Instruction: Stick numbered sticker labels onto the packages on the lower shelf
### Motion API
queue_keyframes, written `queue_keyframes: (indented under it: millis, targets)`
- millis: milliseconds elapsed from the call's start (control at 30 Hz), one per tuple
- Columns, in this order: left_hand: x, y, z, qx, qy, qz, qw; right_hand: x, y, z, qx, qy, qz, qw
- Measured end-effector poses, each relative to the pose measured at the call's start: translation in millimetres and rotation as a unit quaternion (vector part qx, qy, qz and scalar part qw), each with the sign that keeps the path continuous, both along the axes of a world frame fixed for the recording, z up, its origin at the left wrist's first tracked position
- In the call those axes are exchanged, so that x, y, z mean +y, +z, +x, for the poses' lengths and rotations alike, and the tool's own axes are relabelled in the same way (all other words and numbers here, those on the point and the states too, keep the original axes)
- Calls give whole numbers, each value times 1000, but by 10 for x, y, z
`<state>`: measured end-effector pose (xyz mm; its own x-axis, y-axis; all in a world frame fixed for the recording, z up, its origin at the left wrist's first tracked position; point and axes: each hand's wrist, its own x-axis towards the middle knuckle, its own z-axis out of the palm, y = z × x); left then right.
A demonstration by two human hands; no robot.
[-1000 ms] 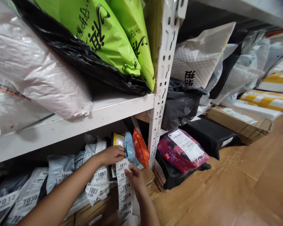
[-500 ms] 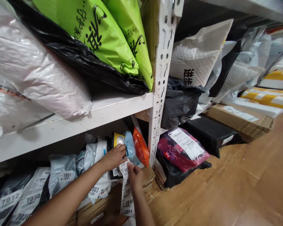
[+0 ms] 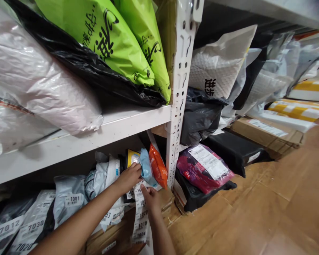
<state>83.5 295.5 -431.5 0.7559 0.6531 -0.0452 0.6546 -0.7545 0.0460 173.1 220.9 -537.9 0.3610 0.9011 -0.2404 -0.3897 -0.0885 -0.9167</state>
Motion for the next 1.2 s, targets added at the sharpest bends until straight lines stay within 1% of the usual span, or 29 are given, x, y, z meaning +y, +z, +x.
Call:
queue_keyframes:
  millis: [33, 133, 200, 367, 433, 467, 567, 600, 633, 667, 733, 833, 867, 900, 933, 1000, 1033, 1067, 1100, 1200]
  targets:
    - [9, 1, 5, 0, 1, -1, 1000, -14, 10, 15, -4, 11, -1, 1000]
    - [51, 23, 21, 3, 1, -7, 1000, -75, 37, 121, -20, 79, -1, 997]
    - [83, 47, 29, 9, -8, -13, 1000, -112, 47, 221, -45, 113, -8, 993]
    - [133, 73, 38, 31, -33, -23, 999, -176, 77, 434, -151, 116, -41, 981]
    - [137, 65, 33, 33, -32, -19, 999, -232, 116, 511, -187, 139, -48, 971]
    - [138, 60, 27, 31, -30, -17, 999, -270, 143, 553, -205, 163, -56, 964]
    - [132, 48, -7, 14, -24, -14, 1000, -391, 237, 687, -276, 244, -95, 925]
    - [124, 40, -22, 4, -22, -14, 1000, -421, 269, 726, -284, 259, -91, 919]
    - [111, 28, -38, -8, -16, -12, 1000, -440, 300, 758, -272, 265, -72, 922]
    - [93, 11, -54, -24, -3, -8, 1000, -449, 329, 778, -239, 262, -41, 934]
    - [44, -35, -82, -67, 43, 11, 997, -433, 372, 781, -136, 239, 32, 961]
    - [-31, -89, -104, -132, 116, 63, 982, -354, 390, 689, -24, 199, 98, 975]
    - [-45, -89, -105, -142, 114, 79, 980, -319, 382, 639, 4, 182, 115, 976]
    - [-50, -76, -104, -138, 86, 81, 983, -282, 368, 583, 33, 165, 131, 977]
    - [-43, -51, -99, -123, 41, 69, 989, -244, 348, 524, 66, 148, 142, 977]
    - [4, 27, -86, -78, -57, 16, 995, -169, 291, 408, 132, 114, 149, 973]
    - [39, 74, -78, -58, -90, -13, 994, -133, 255, 357, 161, 99, 146, 971]
    - [79, 121, -70, -46, -106, -38, 993, -100, 217, 314, 181, 89, 137, 970]
    - [117, 168, -60, -44, -103, -54, 992, -69, 177, 281, 188, 76, 126, 971]
    - [189, 279, -12, -46, -68, -72, 994, 5, 67, 234, 155, 24, 93, 983]
